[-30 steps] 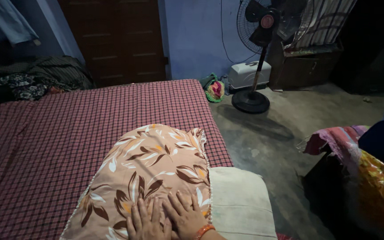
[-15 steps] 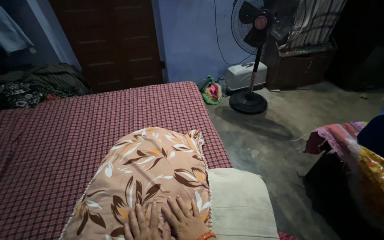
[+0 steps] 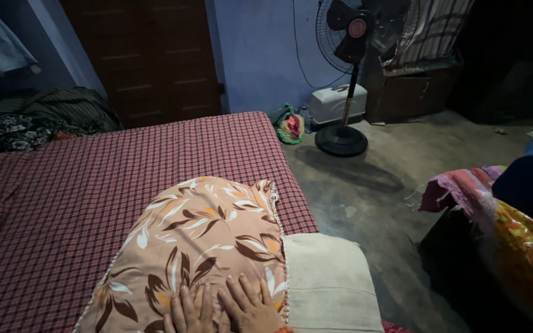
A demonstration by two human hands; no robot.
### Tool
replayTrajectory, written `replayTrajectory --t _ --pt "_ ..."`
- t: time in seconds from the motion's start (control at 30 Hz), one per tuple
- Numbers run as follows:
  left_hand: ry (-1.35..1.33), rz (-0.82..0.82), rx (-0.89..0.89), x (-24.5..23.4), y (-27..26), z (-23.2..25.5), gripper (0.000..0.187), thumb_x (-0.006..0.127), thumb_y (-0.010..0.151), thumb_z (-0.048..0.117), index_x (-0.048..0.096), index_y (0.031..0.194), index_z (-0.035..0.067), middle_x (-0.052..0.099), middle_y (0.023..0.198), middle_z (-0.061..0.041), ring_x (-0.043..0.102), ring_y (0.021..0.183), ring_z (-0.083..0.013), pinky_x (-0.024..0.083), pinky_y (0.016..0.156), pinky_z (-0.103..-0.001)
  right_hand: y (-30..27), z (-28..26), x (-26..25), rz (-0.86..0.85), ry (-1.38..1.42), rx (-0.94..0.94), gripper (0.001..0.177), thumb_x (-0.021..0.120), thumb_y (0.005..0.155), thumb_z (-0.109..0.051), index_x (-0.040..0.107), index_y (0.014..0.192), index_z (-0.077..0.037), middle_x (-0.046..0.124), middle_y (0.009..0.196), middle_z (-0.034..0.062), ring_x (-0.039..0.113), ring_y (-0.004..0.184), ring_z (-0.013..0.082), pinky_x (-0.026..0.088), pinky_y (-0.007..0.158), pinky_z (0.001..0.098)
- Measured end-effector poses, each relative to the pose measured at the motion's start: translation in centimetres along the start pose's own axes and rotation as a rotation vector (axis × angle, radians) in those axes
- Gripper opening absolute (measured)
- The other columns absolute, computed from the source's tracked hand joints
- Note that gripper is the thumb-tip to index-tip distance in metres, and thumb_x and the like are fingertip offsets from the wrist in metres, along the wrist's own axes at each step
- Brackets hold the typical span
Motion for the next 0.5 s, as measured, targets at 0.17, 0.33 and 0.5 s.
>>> replayTrajectory --t 0.17,0.33,0.5 --pt "-0.015 0.056 0.011 0.5 -0.2 -0.2 0.066 0.028 0.098 0.07 0.064 0.14 0.033 0.061 0.143 -0.02 0.055 0.131 -0.0399 0.031 0.111 -0.06 0.0 0.1 0.5 0.125 -0.099 -0.012 0.058 0.048 0.101 -0.038 0.046 0.157 -0.023 0.039 0.165 0.0091 0.031 0.154 0.0316 0.014 0.121 0.0644" --pt "0.013 0.065 0.009 1.0 -0.9 -0.4 0.066 0.028 0.099 0.071 0.065 0.14 0.034 0.064 0.142 -0.019 0.056 0.132 -0.0384 0.033 0.111 -0.058 -0.3 0.0 1.1 0.069 -0.05 0.001 0.059 0.049 0.1 -0.038 0.046 0.157 -0.022 0.041 0.163 0.0107 0.034 0.152 0.0326 0.015 0.118 0.0653" --pt "0.03 0.056 0.021 0.8 -0.5 -0.4 0.066 0.028 0.099 0.071 0.065 0.139 0.035 0.063 0.142 -0.019 0.057 0.13 -0.0371 0.033 0.109 -0.057 -0.2 0.1 1.1 0.068 -0.058 0.002 0.06 0.049 0.1 -0.039 0.046 0.158 -0.023 0.039 0.164 0.0099 0.033 0.152 0.0312 0.015 0.118 0.0646"
Point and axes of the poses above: each hand's wrist, its own y-axis towards the middle knuckle, its own x-axis out of the palm, z = x × y, the point moved 3 cm from there along y, towards the middle knuckle
